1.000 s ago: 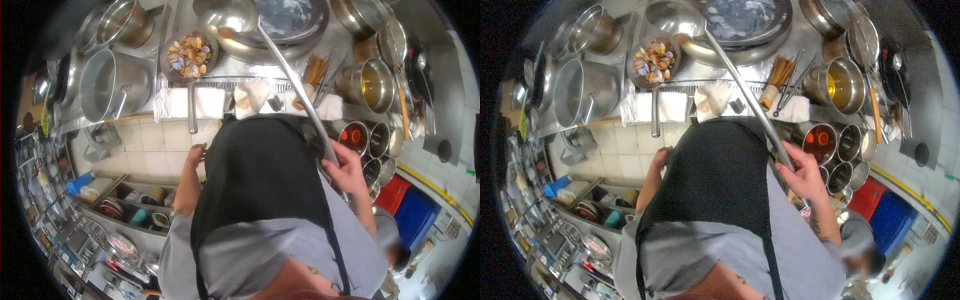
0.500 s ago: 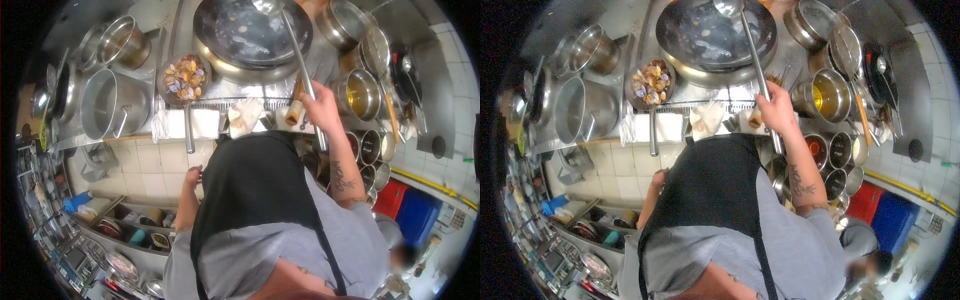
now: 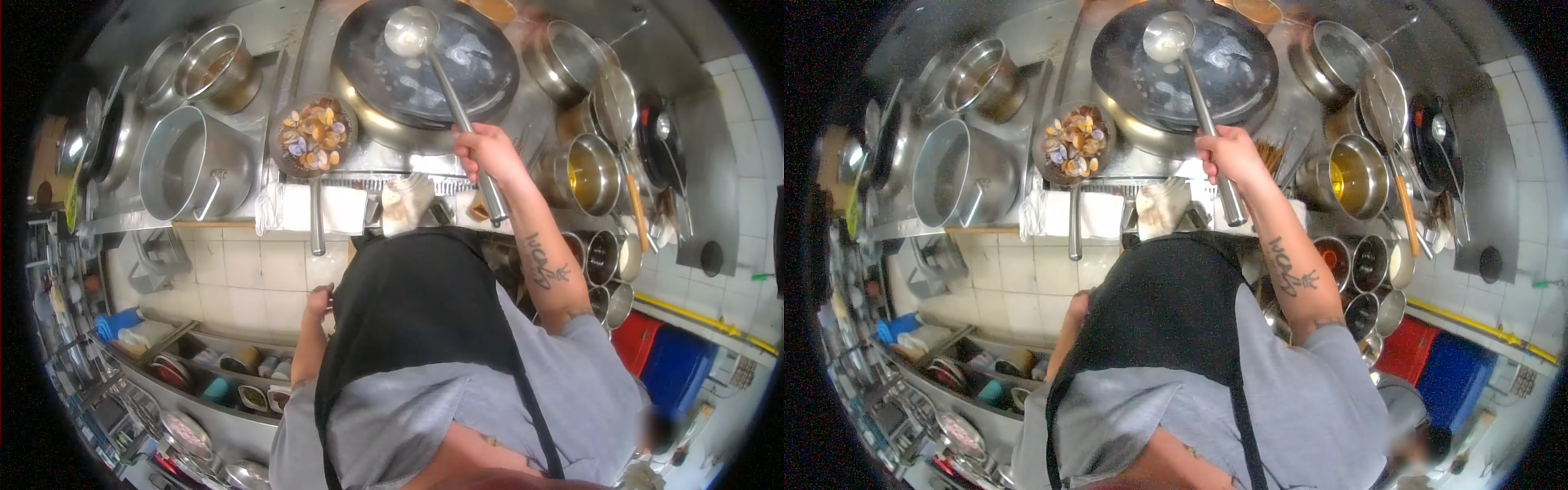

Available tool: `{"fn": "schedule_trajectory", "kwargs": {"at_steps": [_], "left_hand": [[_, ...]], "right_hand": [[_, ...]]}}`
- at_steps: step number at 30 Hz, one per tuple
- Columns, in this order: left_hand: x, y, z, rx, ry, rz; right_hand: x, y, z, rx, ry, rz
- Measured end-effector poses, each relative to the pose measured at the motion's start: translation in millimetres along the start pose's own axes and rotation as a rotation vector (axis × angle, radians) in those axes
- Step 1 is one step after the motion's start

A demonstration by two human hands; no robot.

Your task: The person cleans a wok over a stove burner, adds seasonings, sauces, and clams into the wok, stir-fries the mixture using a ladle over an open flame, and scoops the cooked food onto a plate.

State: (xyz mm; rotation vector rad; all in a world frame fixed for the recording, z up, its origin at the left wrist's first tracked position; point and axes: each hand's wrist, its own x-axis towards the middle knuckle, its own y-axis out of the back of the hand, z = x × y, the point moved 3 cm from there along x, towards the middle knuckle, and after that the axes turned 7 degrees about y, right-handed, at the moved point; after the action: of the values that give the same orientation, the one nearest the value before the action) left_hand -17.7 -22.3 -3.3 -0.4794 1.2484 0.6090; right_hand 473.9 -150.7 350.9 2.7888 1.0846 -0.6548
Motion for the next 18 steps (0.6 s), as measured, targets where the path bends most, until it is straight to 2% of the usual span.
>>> {"fn": "schedule_trajectory", "kwargs": {"at_steps": [6, 10, 13, 15, 17, 18], "left_hand": [[-18.5, -15.2, 22.8, 0.068, -0.068, 0.020], [-19.1, -17.7, 30.9, 0.041, -0.075, 0.030], [-30.0, -24.6, 43.1, 0.078, -0.070, 0.044], [-18.5, -28.6, 46.2, 0.237, -0.233, 0.069], [-43.0, -45.3, 74.3, 0.339, -0.452, 0.084], [-81.4, -65.5, 103.1, 0.357, -0.587, 0.085]], "right_hand": [[-22.3, 1.0, -13.7, 0.662, -0.222, -0.255], [-56.6, -12.6, -33.9, 0.842, -0.287, -0.401], [-84.5, -23.7, -56.4, 0.806, -0.258, -0.404], [-98.1, -31.7, -66.5, 0.834, -0.279, -0.427], [-105.8, -40.3, -73.6, 0.866, -0.293, -0.442], [-107.4, -45.2, -74.2, 0.876, -0.311, -0.458]]}}
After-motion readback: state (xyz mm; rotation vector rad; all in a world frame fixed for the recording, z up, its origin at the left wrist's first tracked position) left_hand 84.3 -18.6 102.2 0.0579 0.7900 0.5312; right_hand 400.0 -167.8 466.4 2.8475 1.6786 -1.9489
